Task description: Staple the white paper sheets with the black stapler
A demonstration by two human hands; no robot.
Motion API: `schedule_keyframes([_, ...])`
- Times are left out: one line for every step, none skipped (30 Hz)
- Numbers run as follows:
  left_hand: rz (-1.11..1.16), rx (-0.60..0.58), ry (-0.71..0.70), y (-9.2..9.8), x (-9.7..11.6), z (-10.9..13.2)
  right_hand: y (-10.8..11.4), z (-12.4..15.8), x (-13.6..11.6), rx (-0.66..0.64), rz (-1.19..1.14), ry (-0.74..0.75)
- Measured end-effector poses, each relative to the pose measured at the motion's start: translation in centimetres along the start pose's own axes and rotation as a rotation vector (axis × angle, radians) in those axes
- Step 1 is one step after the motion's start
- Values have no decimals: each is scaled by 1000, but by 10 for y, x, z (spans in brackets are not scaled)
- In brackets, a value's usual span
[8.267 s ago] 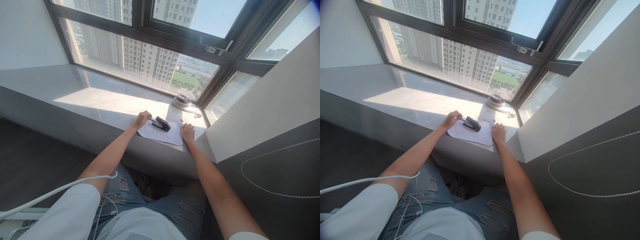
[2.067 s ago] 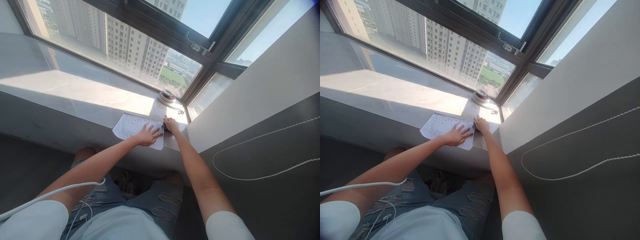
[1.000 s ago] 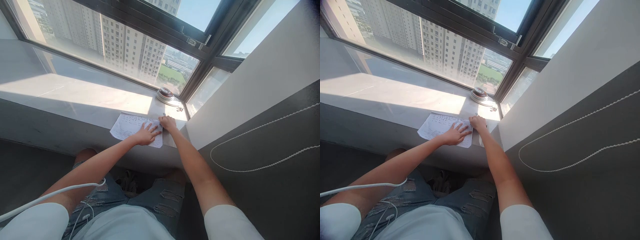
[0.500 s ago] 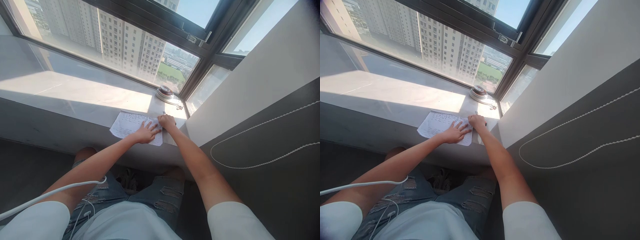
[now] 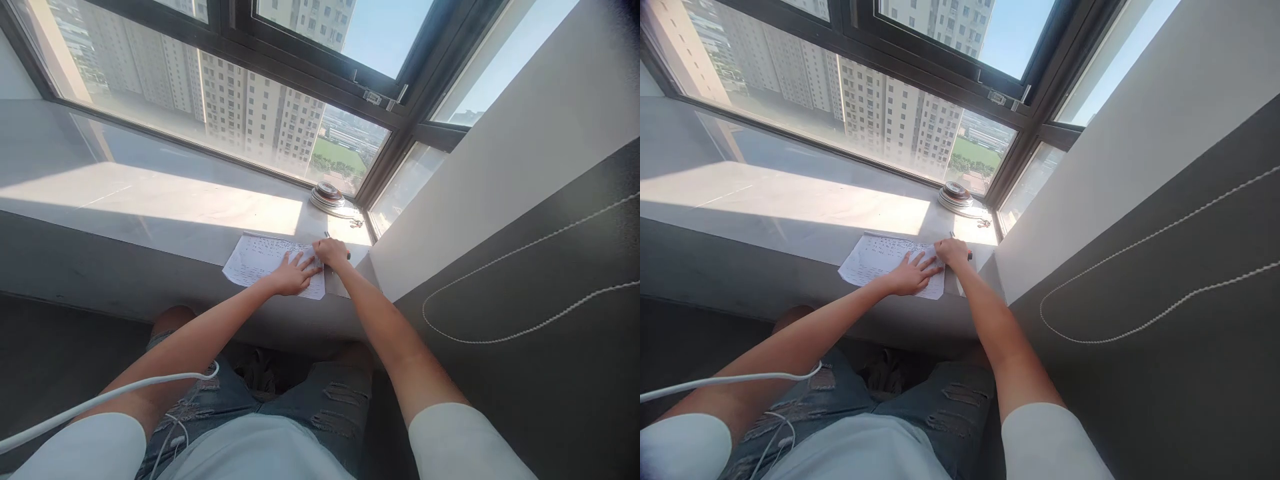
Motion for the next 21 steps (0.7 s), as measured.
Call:
schedule_keyframes([7, 3, -1, 0, 0, 0, 1, -1, 3, 18, -13, -17])
schedule_keyframes([11, 6, -1, 1, 0, 0, 1, -2, 7, 41, -27, -38])
schedule_keyframes([13, 8, 0, 1, 1, 1, 1, -2, 10, 62, -43, -57])
schedule_keyframes([12, 10, 1, 1, 1, 1, 0, -3, 14, 73, -59, -67])
schedule_keyframes([11, 10, 2, 1, 1, 1, -1, -4, 17, 80, -75, -72])
schedule_keyframes([9, 10, 2, 1, 0, 1, -3, -4, 19, 85, -87, -71])
schedule_keyframes([9, 10, 1, 1, 0, 1, -5, -5, 22, 93, -99, -70])
schedule_keyframes([8, 10, 0, 1, 0, 1, -6, -5, 24, 109, -113, -69])
schedule_keyframes([7, 7, -2, 0, -1, 0, -8, -6, 26, 131, -131, -68])
schedule_keyframes([4, 3, -4, 0, -1, 0, -10, -7, 29, 157, -153, -70])
schedule_keyframes([-1, -1, -6, -1, -2, -1, -11, -8, 32, 184, -179, -78])
schedule_keyframes([-8, -7, -7, -1, -3, -1, -12, -9, 36, 207, -209, -90])
schedule_keyframes([-14, -14, -8, -2, -3, -2, -12, -10, 41, 225, -243, -103])
schedule_keyframes([-19, -22, -9, -2, -3, -2, -11, -11, 47, 234, -275, -112])
schedule_keyframes([-21, -29, -9, -2, -4, -3, -10, -11, 54, 241, -304, -116])
schedule_keyframes([-20, -35, -6, -3, -4, -3, -9, -11, 62, 247, -329, -103])
schedule_keyframes([-17, -37, -2, -2, -4, -4, -6, -10, 69, 255, -355, -66])
schedule_keyframes([-13, -38, 2, -2, -4, -5, -4, -9, 77, 264, -381, -9])
schedule_keyframes([-9, -37, 5, -1, -4, -6, -3, -7, 85, 267, -402, 59])
schedule_keyframes([-6, -38, 7, -1, -5, -8, -2, -5, 93, 261, -416, 127])
schedule_keyframes([-5, -41, 7, 0, -5, -10, -3, -3, 101, 243, -422, 189])
Point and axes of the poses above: each hand's wrist, its own z-axis away from the middle knuckle, its own y-axis out of the back of the hand, x = y × z, the point moved 2 cm from there along -z, towards the middle knuckle, and after that the axes turned 8 degrees about -x, right-handed, at the moved point
